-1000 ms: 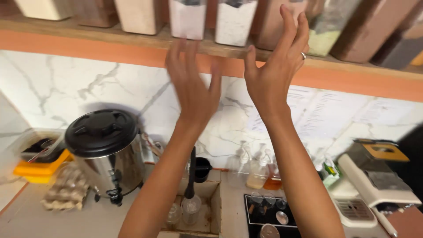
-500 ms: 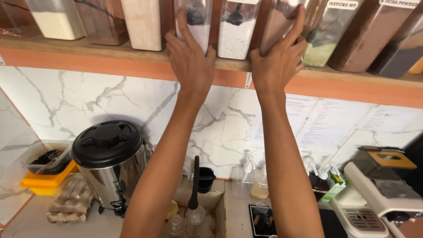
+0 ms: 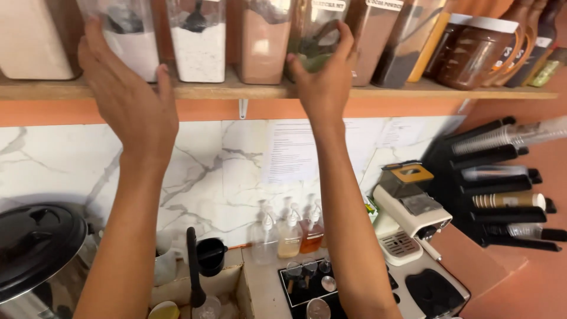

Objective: Organizing ingredient containers on a shelf and cleaning the prep counter with a cloth at a coffee shop.

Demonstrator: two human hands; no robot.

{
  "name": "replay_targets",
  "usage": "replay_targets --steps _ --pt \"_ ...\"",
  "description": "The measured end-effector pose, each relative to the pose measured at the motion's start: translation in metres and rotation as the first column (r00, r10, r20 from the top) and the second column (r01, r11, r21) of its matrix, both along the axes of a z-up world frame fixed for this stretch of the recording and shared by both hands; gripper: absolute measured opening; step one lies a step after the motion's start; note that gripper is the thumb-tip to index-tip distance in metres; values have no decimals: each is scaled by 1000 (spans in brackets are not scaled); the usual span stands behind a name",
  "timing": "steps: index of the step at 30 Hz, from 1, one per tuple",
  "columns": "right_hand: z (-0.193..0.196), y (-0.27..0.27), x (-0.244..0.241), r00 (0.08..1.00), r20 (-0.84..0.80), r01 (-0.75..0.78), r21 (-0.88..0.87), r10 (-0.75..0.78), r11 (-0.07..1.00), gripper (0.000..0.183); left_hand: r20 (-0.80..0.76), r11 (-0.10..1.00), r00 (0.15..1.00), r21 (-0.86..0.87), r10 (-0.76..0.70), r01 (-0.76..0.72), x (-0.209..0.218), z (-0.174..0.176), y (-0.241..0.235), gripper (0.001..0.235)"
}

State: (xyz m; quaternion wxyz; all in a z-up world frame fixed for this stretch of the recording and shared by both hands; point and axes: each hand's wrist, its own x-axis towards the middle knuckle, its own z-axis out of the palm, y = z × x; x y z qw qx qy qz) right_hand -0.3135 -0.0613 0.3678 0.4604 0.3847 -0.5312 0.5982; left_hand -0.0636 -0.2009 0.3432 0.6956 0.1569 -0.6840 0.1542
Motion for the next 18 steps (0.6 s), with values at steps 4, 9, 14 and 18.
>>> replay_targets --steps 4,9,14,18 --pt "3 -7 6 995 103 -3 126 -10 992 101 4 999 1000 49 -17 17 4 4 5 89" --pt "4 -9 1 992 106 55 161 -72 985 109 -5 999 1000 37 -11 11 4 6 7 91" --pt "2 -7 4 996 77 21 136 -32 990 110 15 999 1000 38 -1 1 6 7 4 90" --pt "1 10 7 997 77 6 164 -18 986 109 37 999 999 53 4 -6 10 2 8 89"
